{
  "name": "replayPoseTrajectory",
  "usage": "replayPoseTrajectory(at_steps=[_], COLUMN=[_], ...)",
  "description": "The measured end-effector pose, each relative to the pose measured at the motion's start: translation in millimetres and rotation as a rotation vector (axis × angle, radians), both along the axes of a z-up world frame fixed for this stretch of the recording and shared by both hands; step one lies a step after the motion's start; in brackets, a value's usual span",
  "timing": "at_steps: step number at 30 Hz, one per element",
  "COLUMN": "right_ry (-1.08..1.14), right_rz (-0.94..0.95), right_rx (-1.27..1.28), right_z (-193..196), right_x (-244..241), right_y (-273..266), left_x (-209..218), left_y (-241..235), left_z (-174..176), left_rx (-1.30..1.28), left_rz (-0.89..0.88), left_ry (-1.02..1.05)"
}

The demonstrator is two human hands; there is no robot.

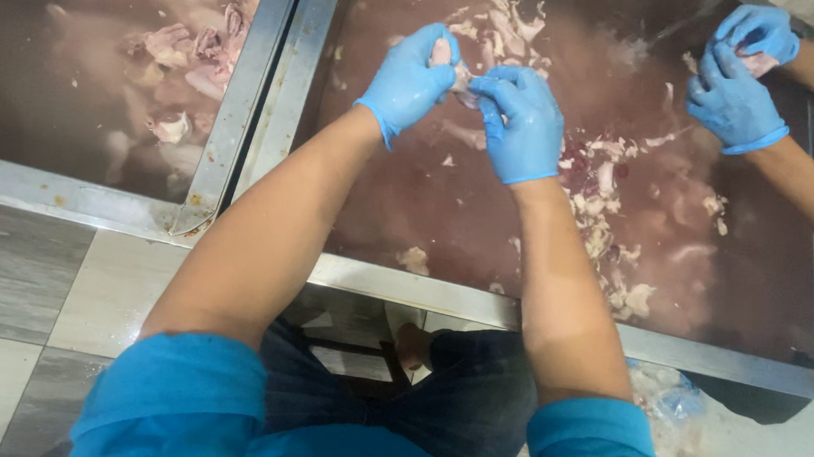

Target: The person picks up raw chicken pieces from a metal tray and uses their gloved hands to pull off skin and trim fat. They place the trimmed meat into a large metal bowl on the floor and discard the removed parts onto the table.

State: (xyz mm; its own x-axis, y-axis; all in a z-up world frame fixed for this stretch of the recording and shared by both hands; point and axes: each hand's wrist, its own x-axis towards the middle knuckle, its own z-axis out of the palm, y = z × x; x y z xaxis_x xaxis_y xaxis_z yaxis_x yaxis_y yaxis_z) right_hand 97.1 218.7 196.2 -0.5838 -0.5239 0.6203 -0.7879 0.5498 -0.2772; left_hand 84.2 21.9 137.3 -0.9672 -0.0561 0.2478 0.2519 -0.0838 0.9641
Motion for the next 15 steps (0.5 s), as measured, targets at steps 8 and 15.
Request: replayPoseTrajectory(at_steps=[8, 15], right_ry=[0.113, -0.143], right_rz=[-0.136, -0.075], right_rx=[-0.005, -0.373], right_z=[-27.1, -26.5], right_x=[-7.2, -17.0], right_y=[-20.3, -7.1], left_x=[2.2, -8.1], left_y=[14.2, 3.8], left_z=[-8.5, -6.9], left_rx=[-0.127, 0.019], left_rz=[0.101, 0.038], left_ry=[0.051, -0.225])
